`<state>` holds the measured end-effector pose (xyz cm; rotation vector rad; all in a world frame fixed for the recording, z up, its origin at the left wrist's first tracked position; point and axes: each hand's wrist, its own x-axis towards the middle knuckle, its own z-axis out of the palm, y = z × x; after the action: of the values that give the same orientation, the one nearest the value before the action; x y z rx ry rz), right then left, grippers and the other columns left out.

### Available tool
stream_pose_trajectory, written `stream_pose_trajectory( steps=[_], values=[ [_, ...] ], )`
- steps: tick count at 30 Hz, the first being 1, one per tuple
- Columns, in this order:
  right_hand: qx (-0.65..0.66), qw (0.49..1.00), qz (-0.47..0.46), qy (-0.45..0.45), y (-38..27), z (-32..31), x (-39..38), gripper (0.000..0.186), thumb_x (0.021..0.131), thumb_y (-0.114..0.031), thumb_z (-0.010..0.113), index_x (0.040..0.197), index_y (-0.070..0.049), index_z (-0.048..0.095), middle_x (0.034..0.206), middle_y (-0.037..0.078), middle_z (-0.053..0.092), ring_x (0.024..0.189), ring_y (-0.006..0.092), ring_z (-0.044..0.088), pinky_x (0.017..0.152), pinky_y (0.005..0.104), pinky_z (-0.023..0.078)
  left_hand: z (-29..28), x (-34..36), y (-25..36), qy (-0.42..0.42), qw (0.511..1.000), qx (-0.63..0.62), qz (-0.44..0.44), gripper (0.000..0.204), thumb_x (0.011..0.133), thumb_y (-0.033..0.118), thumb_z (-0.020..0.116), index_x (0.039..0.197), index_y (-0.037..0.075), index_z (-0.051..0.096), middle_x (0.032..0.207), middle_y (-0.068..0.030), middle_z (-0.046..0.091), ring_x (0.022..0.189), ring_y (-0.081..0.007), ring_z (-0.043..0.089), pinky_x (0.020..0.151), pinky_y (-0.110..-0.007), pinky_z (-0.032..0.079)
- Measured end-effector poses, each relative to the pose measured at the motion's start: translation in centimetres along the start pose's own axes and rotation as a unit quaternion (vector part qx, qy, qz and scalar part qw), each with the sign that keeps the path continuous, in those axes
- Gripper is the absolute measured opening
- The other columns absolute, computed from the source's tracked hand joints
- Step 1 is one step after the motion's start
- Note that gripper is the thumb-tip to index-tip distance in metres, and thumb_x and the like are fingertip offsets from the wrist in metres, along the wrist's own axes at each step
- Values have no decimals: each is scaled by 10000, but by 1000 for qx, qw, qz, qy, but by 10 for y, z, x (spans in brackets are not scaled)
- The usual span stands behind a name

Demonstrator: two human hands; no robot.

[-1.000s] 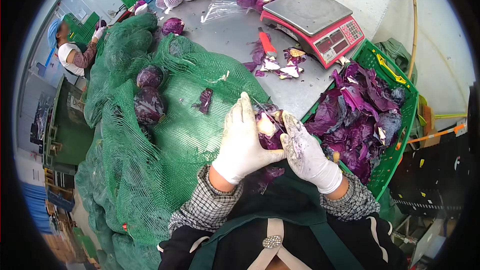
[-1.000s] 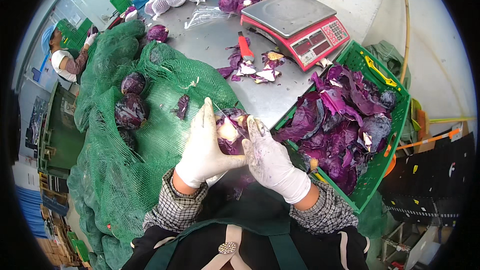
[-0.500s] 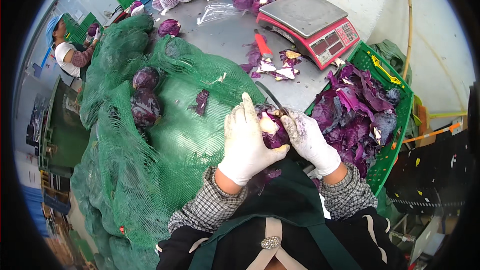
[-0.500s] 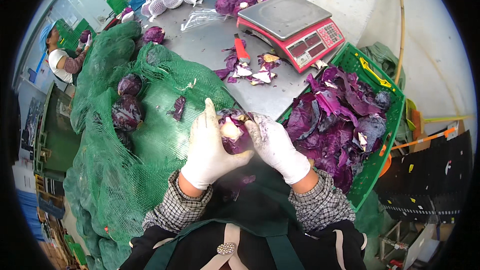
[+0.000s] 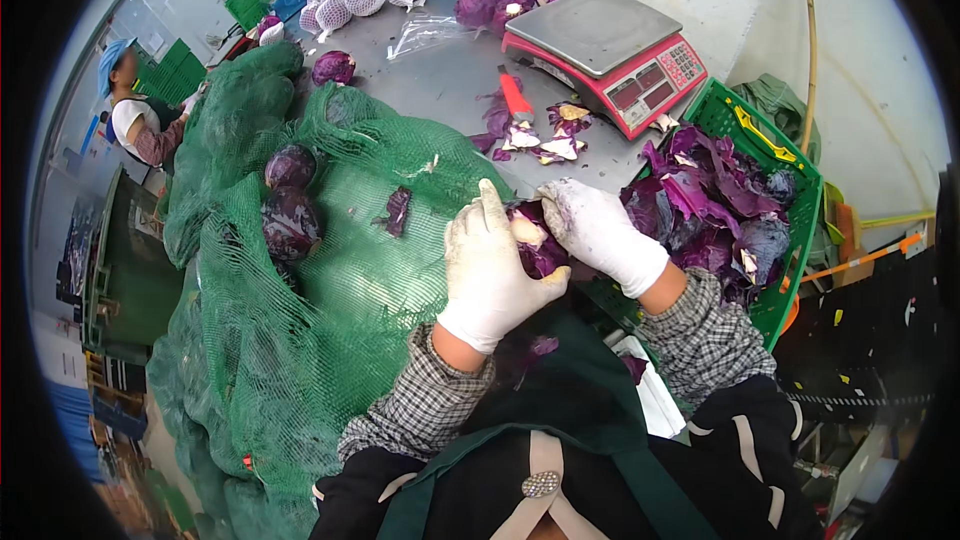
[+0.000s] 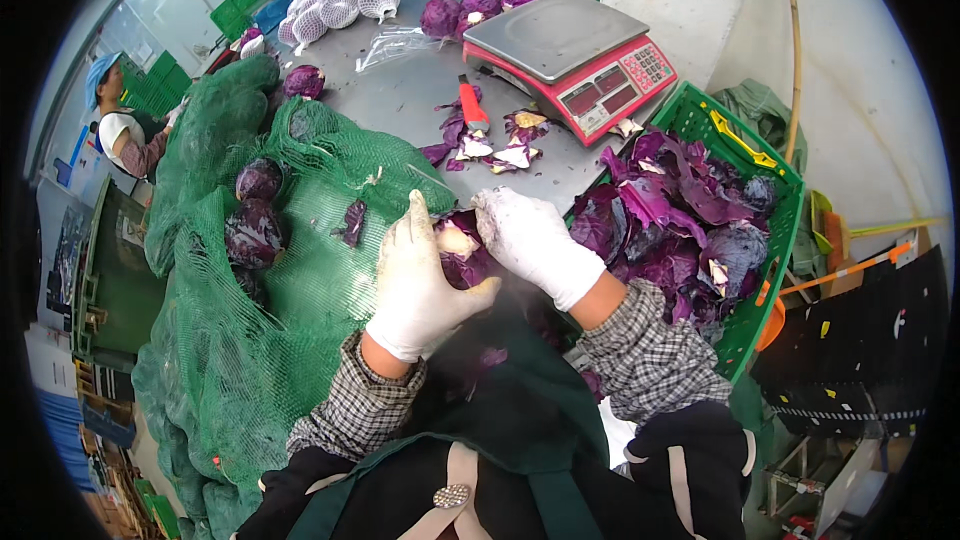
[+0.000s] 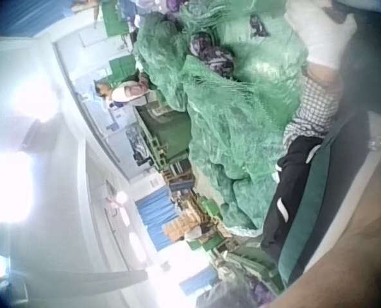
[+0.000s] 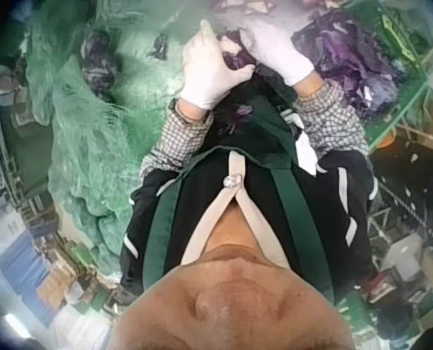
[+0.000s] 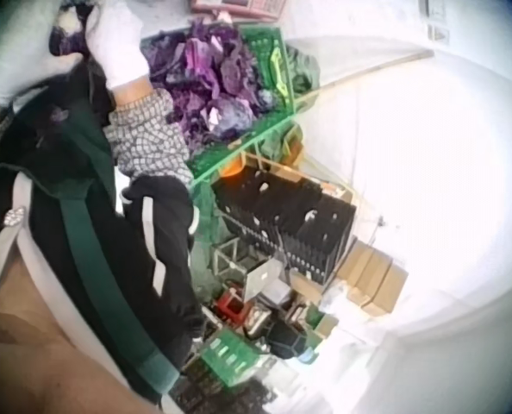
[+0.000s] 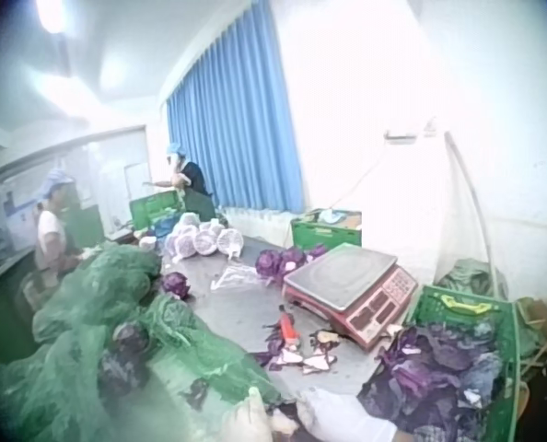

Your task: The person is trimming and peeling the outer leaves of red cabbages using a small knife.

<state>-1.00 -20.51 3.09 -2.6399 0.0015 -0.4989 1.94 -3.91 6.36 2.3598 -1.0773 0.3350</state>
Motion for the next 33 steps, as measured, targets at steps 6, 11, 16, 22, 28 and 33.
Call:
stream_pose_trajectory(
  steps=[6,11,16,22,28,33],
  values=[
    [105,993,32,-42,4,-8,6,255,886,-277,537,975,-51,617,906,162,648,871,357,624,744,433,501,-2,-4,-2,-4,1000,6,4,1103,543,355,825,1331,-183,271,1132,-243,490,1068,-380,482,978,-449,367],
    [206,978,8,-35,17,5,8,311,889,-345,584,943,-43,634,842,179,658,836,366,642,720,422,505,-2,-3,-8,7,1000,8,27,1105,563,347,817,1349,-177,243,1158,-260,494,1083,-395,481,979,-441,387],
    [-40,996,41,-70,23,6,39,248,895,-258,502,877,-47,631,807,178,664,792,355,656,706,443,520,-3,-1,-6,0,1000,-12,-4,1051,553,326,818,1343,-143,306,1193,-270,486,1116,-405,476,996,-442,386],
    [55,985,100,127,59,45,-11,235,874,-244,559,804,-30,625,715,224,613,660,410,616,575,470,488,-13,-63,-55,51,985,-158,-50,1009,583,308,803,1381,-72,316,1298,-232,426,1223,-346,433,1056,-424,340],
    [-169,936,180,251,109,-81,-81,374,844,-176,660,1172,-10,591,931,182,624,866,324,639,754,379,522,-20,-83,-87,60,935,-305,-169,1004,644,438,794,1384,-62,335,1330,-164,410,1249,-274,420,1064,-385,331],
    [140,976,73,151,17,-82,-50,583,717,-249,792,1210,-38,562,1077,157,572,972,290,578,846,379,478,-24,-65,-51,35,992,-120,-3,975,559,272,801,1367,-61,369,1346,-228,411,1269,-353,415,1079,-420,323]
  ],
)
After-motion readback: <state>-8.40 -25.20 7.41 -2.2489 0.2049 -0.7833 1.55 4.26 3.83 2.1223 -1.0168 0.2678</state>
